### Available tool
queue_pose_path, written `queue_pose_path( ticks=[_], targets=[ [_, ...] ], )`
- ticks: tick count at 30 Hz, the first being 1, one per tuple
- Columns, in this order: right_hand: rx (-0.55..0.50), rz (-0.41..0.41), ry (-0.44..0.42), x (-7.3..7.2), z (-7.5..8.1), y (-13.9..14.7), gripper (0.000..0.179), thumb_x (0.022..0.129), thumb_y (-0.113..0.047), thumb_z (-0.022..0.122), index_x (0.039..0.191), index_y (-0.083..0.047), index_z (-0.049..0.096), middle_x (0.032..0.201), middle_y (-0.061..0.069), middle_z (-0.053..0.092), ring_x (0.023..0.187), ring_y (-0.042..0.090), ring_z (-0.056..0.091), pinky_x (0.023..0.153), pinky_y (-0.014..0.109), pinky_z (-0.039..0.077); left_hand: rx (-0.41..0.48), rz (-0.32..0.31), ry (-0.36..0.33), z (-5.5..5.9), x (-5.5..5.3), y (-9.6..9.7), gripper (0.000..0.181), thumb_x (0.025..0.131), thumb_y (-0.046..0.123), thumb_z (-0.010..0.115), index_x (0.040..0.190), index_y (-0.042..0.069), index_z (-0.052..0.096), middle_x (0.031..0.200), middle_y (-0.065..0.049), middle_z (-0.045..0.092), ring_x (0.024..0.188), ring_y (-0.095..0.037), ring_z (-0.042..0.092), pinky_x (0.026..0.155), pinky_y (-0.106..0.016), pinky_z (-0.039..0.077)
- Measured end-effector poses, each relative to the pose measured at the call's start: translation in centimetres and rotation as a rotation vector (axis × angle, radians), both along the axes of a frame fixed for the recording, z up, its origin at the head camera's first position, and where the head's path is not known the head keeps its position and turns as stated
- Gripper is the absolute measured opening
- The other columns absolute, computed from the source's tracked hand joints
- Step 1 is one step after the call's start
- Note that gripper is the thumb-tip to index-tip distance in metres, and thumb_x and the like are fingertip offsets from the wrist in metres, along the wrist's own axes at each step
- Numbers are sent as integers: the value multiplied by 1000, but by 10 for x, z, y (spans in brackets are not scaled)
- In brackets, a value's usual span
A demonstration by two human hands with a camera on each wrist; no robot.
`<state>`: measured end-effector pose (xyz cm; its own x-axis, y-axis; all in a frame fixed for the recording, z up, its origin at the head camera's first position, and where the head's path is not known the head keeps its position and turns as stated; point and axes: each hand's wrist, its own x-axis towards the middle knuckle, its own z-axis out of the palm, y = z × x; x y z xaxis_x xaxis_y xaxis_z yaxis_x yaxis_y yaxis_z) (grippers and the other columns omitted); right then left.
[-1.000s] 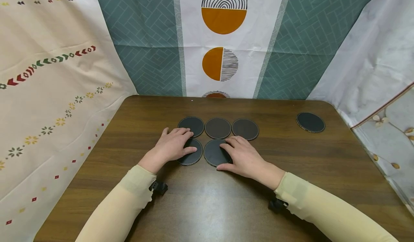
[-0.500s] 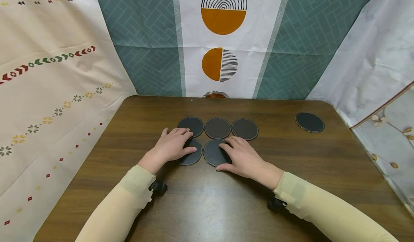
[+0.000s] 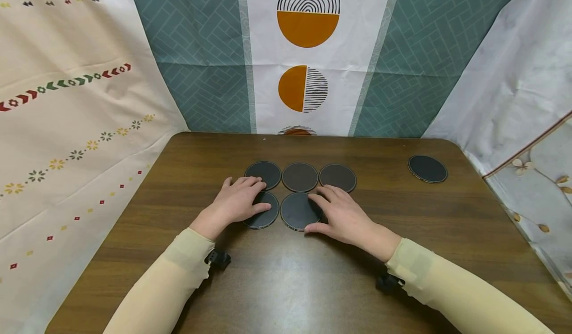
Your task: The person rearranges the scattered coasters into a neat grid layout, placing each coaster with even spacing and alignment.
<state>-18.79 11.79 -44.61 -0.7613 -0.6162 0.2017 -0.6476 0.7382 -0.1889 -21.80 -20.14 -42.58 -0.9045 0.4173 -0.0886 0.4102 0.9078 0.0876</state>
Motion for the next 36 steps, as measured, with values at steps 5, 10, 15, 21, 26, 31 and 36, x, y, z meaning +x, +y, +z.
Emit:
queue_pose_path(
  ticks=[5,10,15,21,26,31,36],
  targets=[
    [1,-28,8,0,1,13,93,91,-66,83,157,-4,60,159,26,54,153,46,46,126,62,35,-7,3,-7,0,0,0,74,106,59,70,162,13,57,169,-13,49,156,-39,44,122,-77,27],
    [7,-40,15,-2,2,27,98,92,-67,82,162,-4,55,164,29,49,156,48,41,128,63,31,-6,5,-10,0,0,0,74,106,58,70,162,13,57,170,-13,48,157,-40,43,123,-77,26],
    [23,-55,45,-5,2,47,99,94,-64,82,164,-3,51,166,31,45,157,50,39,128,65,29,-5,2,-7,-1,0,0,74,106,58,70,162,13,57,169,-14,49,156,-40,44,122,-77,27],
    [38,-108,53,-10,5,72,98,96,-62,80,166,-2,46,170,31,39,158,51,36,128,66,27,-2,0,-5,0,0,0,73,106,57,71,162,12,57,169,-14,49,156,-40,44,122,-77,27],
    [43,-154,31,-12,10,90,101,98,-63,78,170,-3,41,174,31,31,160,52,31,129,67,22,-1,3,-5,1,1,-1,73,106,57,71,162,12,57,169,-14,49,156,-40,44,122,-77,27],
    [64,-204,12,-14,13,105,101,100,-62,76,173,-5,35,176,30,26,162,52,26,129,69,19,2,2,-7,1,1,0,73,106,57,71,162,12,57,169,-14,49,156,-40,44,122,-77,28],
    [68,-237,-2,-16,15,116,100,102,-62,73,174,-6,31,178,29,23,162,52,24,128,71,19,3,-1,-4,0,1,0,73,106,57,70,161,12,58,168,-15,50,155,-40,45,121,-77,29]
  ],
)
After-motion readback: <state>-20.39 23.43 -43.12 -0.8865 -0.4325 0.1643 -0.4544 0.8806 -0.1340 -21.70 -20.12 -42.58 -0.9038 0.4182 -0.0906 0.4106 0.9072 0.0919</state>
